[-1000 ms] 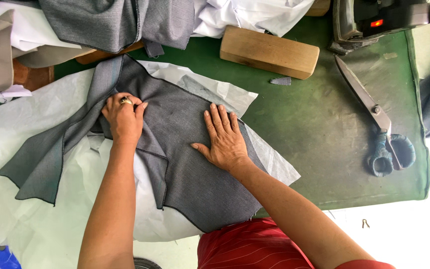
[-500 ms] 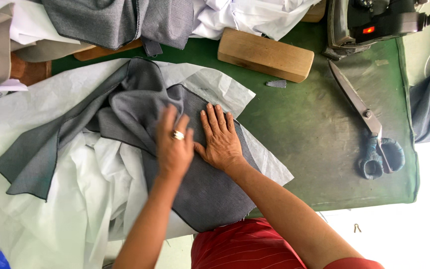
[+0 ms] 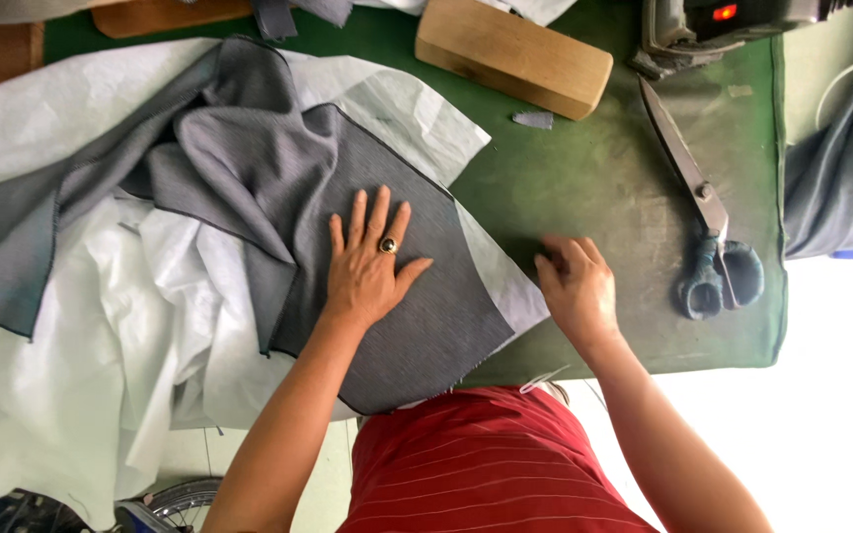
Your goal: The person cuts a narrow strip of gray fabric into smaller pieces using shears on a green worktable. They then place a larger gray fabric piece onto a white paper pattern and cut along the pattern's edge with the shears.
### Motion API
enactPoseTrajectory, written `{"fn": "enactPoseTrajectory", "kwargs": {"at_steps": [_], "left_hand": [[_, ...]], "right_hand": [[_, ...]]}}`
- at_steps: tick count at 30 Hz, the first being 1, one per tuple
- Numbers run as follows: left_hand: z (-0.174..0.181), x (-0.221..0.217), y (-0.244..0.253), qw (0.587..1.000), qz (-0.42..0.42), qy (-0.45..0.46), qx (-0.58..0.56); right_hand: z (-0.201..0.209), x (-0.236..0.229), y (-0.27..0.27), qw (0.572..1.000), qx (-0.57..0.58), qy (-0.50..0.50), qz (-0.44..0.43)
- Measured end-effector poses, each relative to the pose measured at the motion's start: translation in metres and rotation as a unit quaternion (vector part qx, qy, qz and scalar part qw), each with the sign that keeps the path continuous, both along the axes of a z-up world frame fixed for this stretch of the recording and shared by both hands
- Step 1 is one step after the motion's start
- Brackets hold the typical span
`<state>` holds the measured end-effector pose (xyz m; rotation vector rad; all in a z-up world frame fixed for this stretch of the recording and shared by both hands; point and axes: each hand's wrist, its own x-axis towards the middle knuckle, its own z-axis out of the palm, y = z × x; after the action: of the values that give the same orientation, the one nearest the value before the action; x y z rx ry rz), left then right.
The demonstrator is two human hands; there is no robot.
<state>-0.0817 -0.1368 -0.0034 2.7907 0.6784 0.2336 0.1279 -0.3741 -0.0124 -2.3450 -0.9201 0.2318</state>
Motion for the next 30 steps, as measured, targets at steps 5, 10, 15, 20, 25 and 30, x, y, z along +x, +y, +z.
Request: {"fn": "enactPoseTrajectory", "kwargs": {"at_steps": [5,10,15,20,25,30], "left_hand": [[-0.003,-0.002,-0.011,1.000,0.004,0.007,-0.004],[0.011,-0.004,-0.067,0.995,-0.058,-0.067,-0.043],[-0.004,-0.012,-0.108,0.990,-0.090,-0.045,-0.095],[0.001,-0.026,-0.117,0.989,-0.114,-0.059,-0.068],[0.005,-0.038,-0.119,0.985,-0.144,-0.052,-0.085],[-0.001,-0.044,-0.125,0.983,-0.145,-0.061,-0.090]], "right_hand": [[-0.004,-0.013,-0.044,0.996,-0.063,0.060,-0.021],[0.014,-0.025,-0.043,0.986,-0.135,0.093,-0.006],[0.031,-0.031,-0.035,0.970,-0.170,0.172,-0.015],[0.018,-0.033,-0.037,0.969,-0.150,0.194,-0.026],[0.028,-0.036,-0.040,0.965,-0.205,0.166,0.000],[0.031,-0.042,-0.083,0.977,-0.188,0.026,0.098]]}}
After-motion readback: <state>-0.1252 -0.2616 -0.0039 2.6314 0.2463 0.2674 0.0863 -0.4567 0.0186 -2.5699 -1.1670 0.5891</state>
